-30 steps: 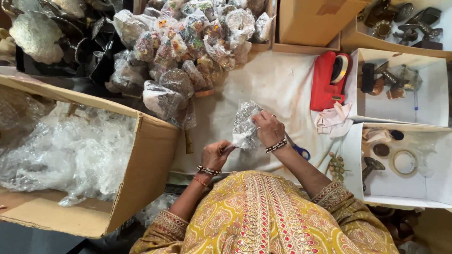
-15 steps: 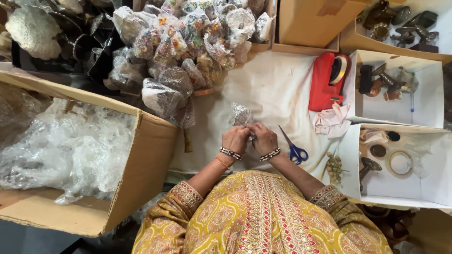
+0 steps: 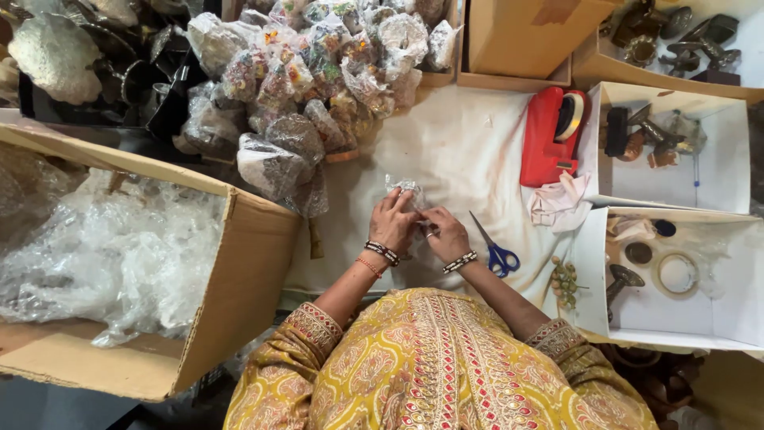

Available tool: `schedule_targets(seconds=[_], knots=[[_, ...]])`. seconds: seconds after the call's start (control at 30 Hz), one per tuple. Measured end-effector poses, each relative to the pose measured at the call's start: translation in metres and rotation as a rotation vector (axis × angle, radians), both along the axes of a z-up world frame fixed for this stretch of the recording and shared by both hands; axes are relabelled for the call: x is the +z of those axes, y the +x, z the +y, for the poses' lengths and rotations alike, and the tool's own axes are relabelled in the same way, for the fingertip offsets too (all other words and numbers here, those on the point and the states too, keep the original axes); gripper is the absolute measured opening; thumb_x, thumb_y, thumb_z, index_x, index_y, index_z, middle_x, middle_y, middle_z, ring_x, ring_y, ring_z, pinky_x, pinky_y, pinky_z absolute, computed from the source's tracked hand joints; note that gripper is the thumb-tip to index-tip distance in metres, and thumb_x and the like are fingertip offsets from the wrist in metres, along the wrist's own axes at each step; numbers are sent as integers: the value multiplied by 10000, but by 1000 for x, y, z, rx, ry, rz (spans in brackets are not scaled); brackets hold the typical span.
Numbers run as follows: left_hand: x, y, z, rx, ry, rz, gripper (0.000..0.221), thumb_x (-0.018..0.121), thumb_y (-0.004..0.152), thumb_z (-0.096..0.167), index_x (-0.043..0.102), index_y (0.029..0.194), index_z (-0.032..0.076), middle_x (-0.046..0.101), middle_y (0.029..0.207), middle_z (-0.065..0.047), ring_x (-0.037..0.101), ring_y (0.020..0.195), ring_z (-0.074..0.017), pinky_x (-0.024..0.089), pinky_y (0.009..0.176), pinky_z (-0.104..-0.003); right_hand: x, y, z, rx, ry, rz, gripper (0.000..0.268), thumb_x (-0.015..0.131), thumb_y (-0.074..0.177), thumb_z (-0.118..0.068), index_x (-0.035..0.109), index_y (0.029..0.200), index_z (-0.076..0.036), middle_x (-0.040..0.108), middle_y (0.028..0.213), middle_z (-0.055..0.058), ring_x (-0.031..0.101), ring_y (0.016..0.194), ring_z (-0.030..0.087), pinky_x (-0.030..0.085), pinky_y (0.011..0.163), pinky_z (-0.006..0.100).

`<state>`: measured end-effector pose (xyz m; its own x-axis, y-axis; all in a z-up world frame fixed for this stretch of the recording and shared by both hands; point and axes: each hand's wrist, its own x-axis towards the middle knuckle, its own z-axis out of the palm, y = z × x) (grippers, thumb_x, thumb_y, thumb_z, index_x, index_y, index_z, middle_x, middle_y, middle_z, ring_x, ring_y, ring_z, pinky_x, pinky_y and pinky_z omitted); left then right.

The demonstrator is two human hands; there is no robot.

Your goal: The person unwraps a decorative metal item from bubble wrap using scissors, then wipes it with a cloth. The person repeats this process with another decorative item, cleaning it thoroughly with the cloth.

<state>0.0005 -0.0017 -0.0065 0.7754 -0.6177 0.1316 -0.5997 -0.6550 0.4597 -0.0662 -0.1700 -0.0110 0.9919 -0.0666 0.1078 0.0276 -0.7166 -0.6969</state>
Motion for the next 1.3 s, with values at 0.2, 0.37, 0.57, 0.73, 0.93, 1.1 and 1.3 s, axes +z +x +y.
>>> schedule_targets(seconds=[0.2, 0.37, 0.57, 0.73, 0.93, 1.1, 1.3], knots=[[21, 4, -11, 203, 7, 24, 569, 846, 701, 219, 618, 1222, 240, 342, 1593, -205, 297, 1501, -403, 330, 1120, -535, -20, -27, -12, -238, 416, 95, 338, 666, 913, -51, 698, 1247, -89, 712, 1202, 59, 757, 932, 149, 626, 754, 247], [13, 9, -10, 341, -161, 153, 1083, 882, 582, 230, 291, 1490, 242, 249, 1585, -238, 345, 1417, -475, 387, 1068, -554, -56, -57, -32, -385, 665, 329, 288, 651, 970, -92, 688, 1255, -62, 755, 1027, 35, 701, 770, 94, 567, 641, 230], [24, 9, -13, 433, -158, 522, 1172, 815, 694, 215, 115, 1630, 312, 588, 1381, -165, 649, 1145, -406, 563, 893, -501, -72, -62, -40, -339, 664, 397, 254, 674, 968, -122, 711, 1208, -47, 754, 917, 28, 681, 694, 70, 556, 610, 229], [13, 9, -17, 478, -172, 506, 1183, 819, 685, 197, 89, 1610, 313, 671, 1298, -150, 693, 1064, -400, 571, 844, -503, -63, -55, -45, -275, 568, 426, 225, 673, 966, -139, 717, 1166, -45, 753, 857, 18, 679, 649, 83, 556, 593, 236], [-9, 2, -20, 634, -375, 495, 1265, 835, 598, 156, 34, 1576, 227, 547, 1427, -195, 651, 1113, -401, 571, 840, -468, -64, -57, -52, -229, 651, 505, 206, 658, 971, -130, 703, 1158, -55, 725, 818, 26, 667, 640, 87, 544, 568, 251], [-16, 3, -14, 670, -317, 603, 747, 881, 613, 306, 606, 1286, 132, 742, 1140, -155, 725, 1028, -323, 577, 885, -410, -55, -59, -53, -160, 606, 466, 194, 644, 980, -120, 700, 1153, -51, 721, 832, 24, 682, 646, 79, 556, 557, 244], [11, 2, -15, 685, -238, 680, 529, 824, 619, 359, 739, 1108, 175, 785, 964, -101, 750, 879, -292, 586, 805, -412, -53, -56, -57, -141, 669, 498, 183, 645, 975, -108, 699, 1137, -44, 702, 805, 30, 686, 620, 95, 537, 493, 258]])
